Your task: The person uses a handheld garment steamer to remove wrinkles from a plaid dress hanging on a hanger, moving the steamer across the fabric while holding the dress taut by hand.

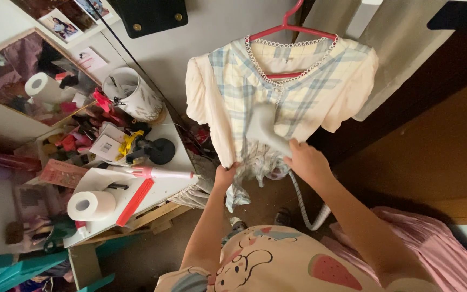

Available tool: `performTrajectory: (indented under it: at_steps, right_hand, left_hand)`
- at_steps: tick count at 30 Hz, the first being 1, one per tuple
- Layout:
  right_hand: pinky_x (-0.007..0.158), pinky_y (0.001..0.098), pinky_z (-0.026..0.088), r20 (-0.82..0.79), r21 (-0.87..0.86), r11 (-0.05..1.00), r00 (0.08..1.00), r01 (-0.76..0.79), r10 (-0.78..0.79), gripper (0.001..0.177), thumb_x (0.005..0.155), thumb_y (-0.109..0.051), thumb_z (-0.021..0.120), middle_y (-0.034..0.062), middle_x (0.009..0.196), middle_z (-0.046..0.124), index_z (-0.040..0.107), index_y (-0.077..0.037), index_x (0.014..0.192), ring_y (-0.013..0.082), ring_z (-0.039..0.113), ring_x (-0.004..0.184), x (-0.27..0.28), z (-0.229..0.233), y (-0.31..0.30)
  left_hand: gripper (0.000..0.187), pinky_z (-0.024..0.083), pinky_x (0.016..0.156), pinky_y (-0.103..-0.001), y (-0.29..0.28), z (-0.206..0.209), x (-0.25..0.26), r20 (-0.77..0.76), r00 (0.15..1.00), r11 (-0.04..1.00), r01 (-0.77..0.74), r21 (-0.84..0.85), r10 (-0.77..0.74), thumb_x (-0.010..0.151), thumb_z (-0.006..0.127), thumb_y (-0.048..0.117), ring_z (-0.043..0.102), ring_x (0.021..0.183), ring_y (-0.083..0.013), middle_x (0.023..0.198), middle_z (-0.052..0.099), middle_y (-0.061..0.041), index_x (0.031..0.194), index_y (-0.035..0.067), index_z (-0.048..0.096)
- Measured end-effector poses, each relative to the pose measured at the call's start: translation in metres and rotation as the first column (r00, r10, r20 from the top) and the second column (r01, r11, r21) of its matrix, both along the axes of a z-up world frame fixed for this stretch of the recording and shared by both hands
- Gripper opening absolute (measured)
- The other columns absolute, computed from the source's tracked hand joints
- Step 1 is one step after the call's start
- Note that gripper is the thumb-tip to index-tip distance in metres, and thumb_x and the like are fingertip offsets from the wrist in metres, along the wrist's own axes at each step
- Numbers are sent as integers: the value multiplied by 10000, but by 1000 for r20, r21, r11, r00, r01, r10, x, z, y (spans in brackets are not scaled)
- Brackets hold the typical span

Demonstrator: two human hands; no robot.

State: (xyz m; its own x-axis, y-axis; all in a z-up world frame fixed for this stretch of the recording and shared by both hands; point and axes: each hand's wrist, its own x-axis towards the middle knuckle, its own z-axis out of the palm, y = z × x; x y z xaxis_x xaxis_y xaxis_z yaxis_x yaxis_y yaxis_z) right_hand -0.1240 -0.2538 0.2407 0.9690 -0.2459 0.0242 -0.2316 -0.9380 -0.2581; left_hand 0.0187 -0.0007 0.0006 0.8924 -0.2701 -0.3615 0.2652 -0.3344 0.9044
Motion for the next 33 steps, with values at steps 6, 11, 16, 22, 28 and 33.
performTrajectory:
  at_steps: [6, 11, 16, 22, 28, 33]
  right_hand:
    - [602, 417, 612, -1, 47, 999, 1000, -9, 9, 452, 911, -313, 734, 194, 940, 703, 558, 0, 1187, 332, 744, 756, 26, 2, -6]
    - [658, 473, 584, 18, 43, 996, 997, -75, 74, 450, 837, -314, 782, 197, 904, 712, 586, -19, 1114, 379, 723, 787, 20, -36, 5]
    - [673, 463, 603, -68, 98, 995, 998, -10, 16, 458, 899, -325, 734, 196, 920, 708, 563, -5, 1179, 355, 740, 785, 35, 7, 1]
    - [680, 441, 607, -127, 128, 991, 991, -35, 51, 424, 883, -314, 746, 173, 902, 722, 585, -12, 1133, 323, 741, 767, 41, 11, 3]
    - [697, 410, 621, -170, 209, 976, 981, -63, 99, 465, 906, -333, 717, 202, 930, 736, 577, 16, 1180, 293, 756, 770, 41, -4, 23]
    - [694, 429, 610, 6, 312, 948, 998, -54, 55, 462, 919, -347, 721, 221, 926, 733, 601, 55, 1112, 320, 752, 776, 63, 21, 28]
  left_hand:
    - [333, 503, 786, -365, -5, 18, -6, 22, 999, 999, 37, -39, -36, 896, 740, 230, 647, 853, -164, 957, 756, -44, 1130, -6, 760]
    - [335, 501, 763, -398, -5, 19, 0, -11, 1000, 1000, 27, 0, -27, 913, 766, 237, 615, 821, -206, 937, 737, -120, 1128, -20, 752]
    - [360, 505, 785, -389, -4, 18, 7, -9, 999, 999, 37, 33, -36, 892, 759, 238, 661, 856, -195, 976, 751, -89, 1152, -7, 710]
    - [390, 507, 801, -388, -5, 10, 7, 33, 998, 998, 54, 29, -55, 882, 794, 251, 658, 875, -196, 994, 752, -102, 1150, -21, 714]
    - [416, 523, 829, -344, -4, -12, 3, 12, 998, 991, -52, -124, 54, 873, 805, 233, 666, 919, -150, 1029, 761, -69, 1171, -38, 704]
    - [444, 502, 843, -320, -7, -25, -9, -135, 990, 974, -76, -215, 48, 940, 703, 328, 635, 929, -131, 1047, 737, -42, 1220, -16, 706]
